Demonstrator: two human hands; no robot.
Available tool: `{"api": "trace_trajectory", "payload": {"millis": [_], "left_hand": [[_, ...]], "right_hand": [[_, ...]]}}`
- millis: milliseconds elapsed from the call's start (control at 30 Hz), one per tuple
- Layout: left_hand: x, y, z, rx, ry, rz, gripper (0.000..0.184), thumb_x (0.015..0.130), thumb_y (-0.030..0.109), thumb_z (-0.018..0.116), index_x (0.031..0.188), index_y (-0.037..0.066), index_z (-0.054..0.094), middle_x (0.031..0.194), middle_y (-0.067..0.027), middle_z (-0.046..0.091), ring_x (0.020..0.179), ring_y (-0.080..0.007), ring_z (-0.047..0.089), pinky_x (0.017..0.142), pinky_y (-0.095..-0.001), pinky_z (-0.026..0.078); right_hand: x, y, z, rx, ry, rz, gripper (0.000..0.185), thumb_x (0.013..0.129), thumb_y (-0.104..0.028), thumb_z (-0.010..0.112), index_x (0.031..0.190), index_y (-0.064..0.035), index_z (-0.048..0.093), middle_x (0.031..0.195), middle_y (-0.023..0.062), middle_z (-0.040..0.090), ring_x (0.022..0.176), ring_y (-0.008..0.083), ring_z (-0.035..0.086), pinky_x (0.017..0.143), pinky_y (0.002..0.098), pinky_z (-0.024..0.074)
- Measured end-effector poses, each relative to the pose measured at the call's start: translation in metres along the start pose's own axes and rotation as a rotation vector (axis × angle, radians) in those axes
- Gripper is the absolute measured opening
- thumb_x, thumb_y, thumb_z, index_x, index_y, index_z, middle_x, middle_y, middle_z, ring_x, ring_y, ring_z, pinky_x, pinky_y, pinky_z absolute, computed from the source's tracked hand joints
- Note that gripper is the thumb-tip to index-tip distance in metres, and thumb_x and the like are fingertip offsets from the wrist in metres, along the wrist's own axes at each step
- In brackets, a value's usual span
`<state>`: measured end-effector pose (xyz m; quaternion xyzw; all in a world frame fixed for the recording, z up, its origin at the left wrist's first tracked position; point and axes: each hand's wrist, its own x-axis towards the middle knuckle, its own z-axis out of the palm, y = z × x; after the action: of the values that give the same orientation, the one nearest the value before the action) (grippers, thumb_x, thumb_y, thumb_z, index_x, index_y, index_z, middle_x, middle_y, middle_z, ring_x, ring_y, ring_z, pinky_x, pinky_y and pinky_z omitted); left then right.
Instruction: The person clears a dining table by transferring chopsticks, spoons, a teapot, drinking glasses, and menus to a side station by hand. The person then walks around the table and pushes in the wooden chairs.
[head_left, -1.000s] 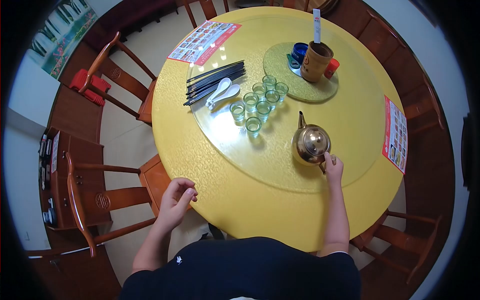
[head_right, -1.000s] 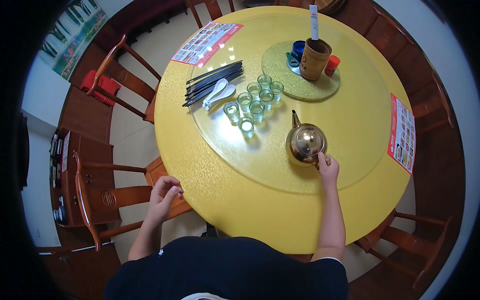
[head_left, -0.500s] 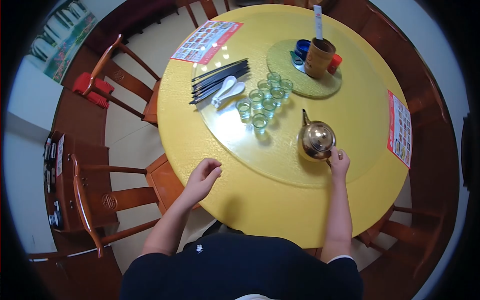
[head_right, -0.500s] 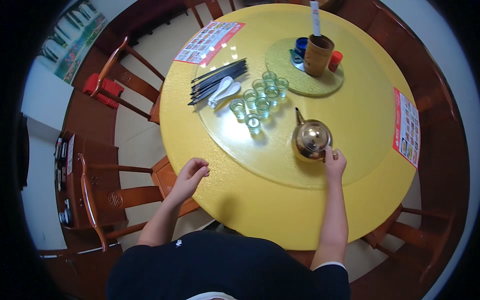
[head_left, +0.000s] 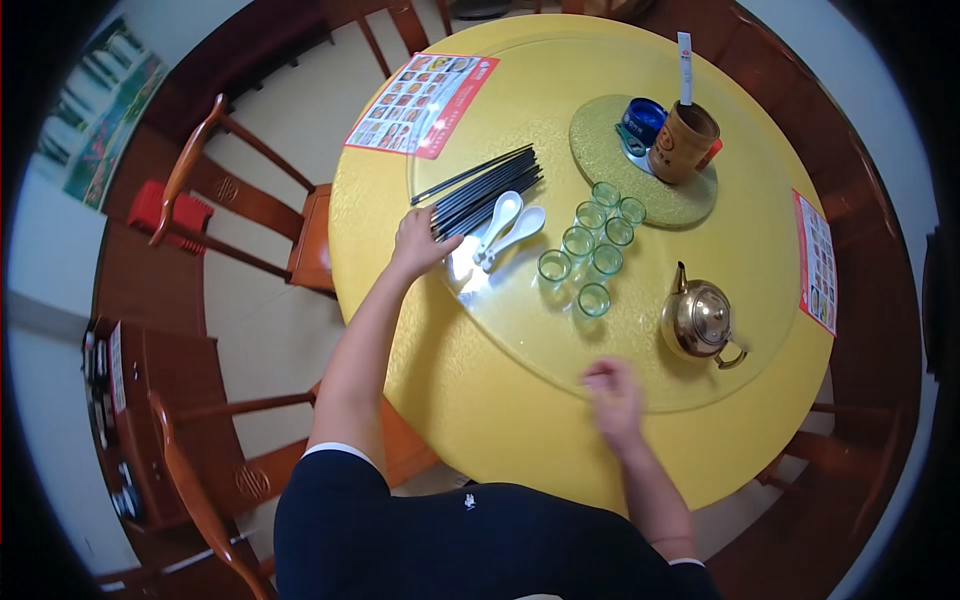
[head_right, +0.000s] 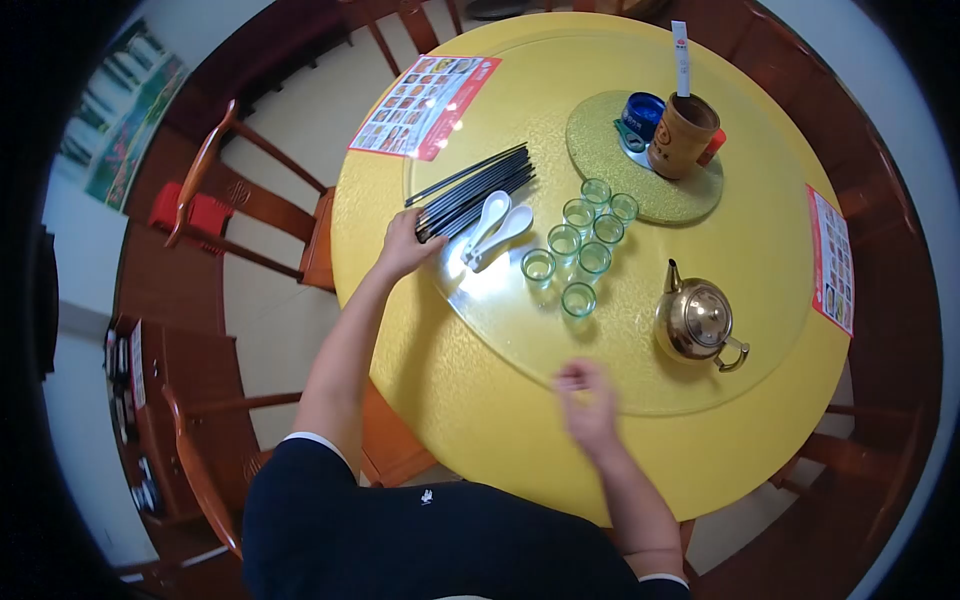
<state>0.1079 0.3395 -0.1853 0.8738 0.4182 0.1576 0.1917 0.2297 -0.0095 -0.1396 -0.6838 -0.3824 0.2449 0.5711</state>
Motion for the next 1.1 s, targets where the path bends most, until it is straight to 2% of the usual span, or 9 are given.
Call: {"api": "trace_trajectory", "payload": {"millis": [67, 167, 267, 300, 400, 700, 800, 967, 1100], "left_hand": [[0.033, -0.006, 0.005, 0.106, -0.082, 0.039, 0.082, 0.056, 0.048, 0.065, 0.118, 0.002, 0.037, 0.116, -0.0217, 0.037, 0.11, -0.0337, 0.035, 0.091, -0.041, 0.029], [0.076, -0.01, 0.012, 0.328, -0.305, 0.071, 0.113, 0.045, 0.062, 0.064, 0.129, 0.004, 0.017, 0.131, -0.0238, 0.018, 0.123, -0.0353, 0.017, 0.097, -0.0496, 0.016], [0.089, -0.004, 0.01, 0.341, -0.384, 0.105, 0.115, 0.045, 0.063, 0.064, 0.13, 0.004, 0.015, 0.13, -0.0242, 0.02, 0.122, -0.0355, 0.02, 0.096, -0.0489, 0.019], [0.09, -0.003, 0.013, 0.338, -0.423, 0.118, 0.116, 0.044, 0.063, 0.065, 0.13, 0.003, 0.014, 0.129, -0.0238, 0.021, 0.121, -0.0356, 0.021, 0.095, -0.0486, 0.022], [0.095, -0.003, 0.015, 0.343, -0.464, 0.161, 0.117, 0.043, 0.059, 0.068, 0.129, 0.002, 0.014, 0.126, -0.0233, 0.026, 0.117, -0.0354, 0.026, 0.092, -0.0478, 0.027], [0.096, 0.002, 0.007, 0.429, -0.53, 0.113, 0.108, 0.046, 0.043, 0.071, 0.125, -0.006, 0.017, 0.114, -0.0208, 0.037, 0.107, -0.0314, 0.038, 0.083, -0.0444, 0.039], [0.091, -0.003, 0.003, 0.469, -0.569, 0.093, 0.106, 0.047, 0.043, 0.071, 0.124, -0.006, 0.018, 0.115, -0.0194, 0.036, 0.108, -0.0306, 0.037, 0.083, -0.0452, 0.039], [0.075, -0.018, -0.001, 0.54, -0.587, 0.164, 0.103, 0.047, 0.042, 0.07, 0.123, -0.006, 0.02, 0.118, -0.0186, 0.033, 0.11, -0.0302, 0.035, 0.086, -0.0482, 0.035], [0.061, -0.027, -0.003, 0.613, -0.598, 0.23, 0.104, 0.049, 0.039, 0.07, 0.126, -0.004, 0.015, 0.127, -0.0215, 0.023, 0.117, -0.0331, 0.027, 0.092, -0.0507, 0.026]], "right_hand": [[0.021, -0.008, 0.068, 0.096, -0.255, 0.297, 0.049, 0.074, -0.016, 0.059, 0.113, 0.0011, 0.036, 0.097, 0.0178, 0.051, 0.09, 0.0216, 0.053, 0.074, 0.029, 0.0437], [0.104, 0.033, 0.153, -0.184, -0.044, 0.395, 0.079, 0.072, -0.036, 0.059, 0.126, -0.0004, 0.014, 0.108, 0.0277, 0.042, 0.098, 0.0339, 0.047, 0.084, 0.0389, 0.0376], [0.166, 0.032, 0.175, -0.486, 0.098, 0.519, 0.096, 0.066, -0.048, 0.058, 0.131, -0.0071, 0.001, 0.112, 0.0301, 0.037, 0.106, 0.0394, 0.037, 0.088, 0.0429, 0.0313], [0.18, 0.025, 0.179, -0.487, 0.107, 0.53, 0.096, 0.066, -0.048, 0.058, 0.131, -0.0071, 0.001, 0.112, 0.0301, 0.037, 0.106, 0.0394, 0.037, 0.088, 0.0429, 0.0313], [0.209, 0.005, 0.191, -0.616, 0.166, 0.744, 0.097, 0.064, -0.044, 0.061, 0.131, -0.0232, -0.006, 0.114, 0.028, 0.034, 0.105, 0.0371, 0.038, 0.086, 0.044, 0.0321], [0.241, 0.02, 0.204, -0.807, 0.216, 0.818, 0.098, 0.064, -0.024, 0.064, 0.131, -0.0212, -0.008, 0.106, 0.0237, 0.037, 0.093, 0.0324, 0.044, 0.08, 0.0393, 0.0376], [0.239, 0.029, 0.204, -0.935, 0.217, 0.742, 0.096, 0.064, -0.02, 0.062, 0.131, -0.017, -0.007, 0.105, 0.0229, 0.037, 0.089, 0.0322, 0.046, 0.079, 0.0385, 0.0391], [0.237, 0.04, 0.203, -0.964, 0.178, 0.717, 0.095, 0.063, -0.016, 0.064, 0.129, -0.0006, -0.002, 0.11, 0.0208, 0.039, 0.096, 0.0302, 0.046, 0.079, 0.0358, 0.0427], [0.236, 0.038, 0.2, -0.957, 0.144, 0.711, 0.094, 0.063, -0.016, 0.065, 0.129, 0.0014, 0.0, 0.109, 0.0197, 0.042, 0.096, 0.0285, 0.048, 0.077, 0.0352, 0.0441]]}}
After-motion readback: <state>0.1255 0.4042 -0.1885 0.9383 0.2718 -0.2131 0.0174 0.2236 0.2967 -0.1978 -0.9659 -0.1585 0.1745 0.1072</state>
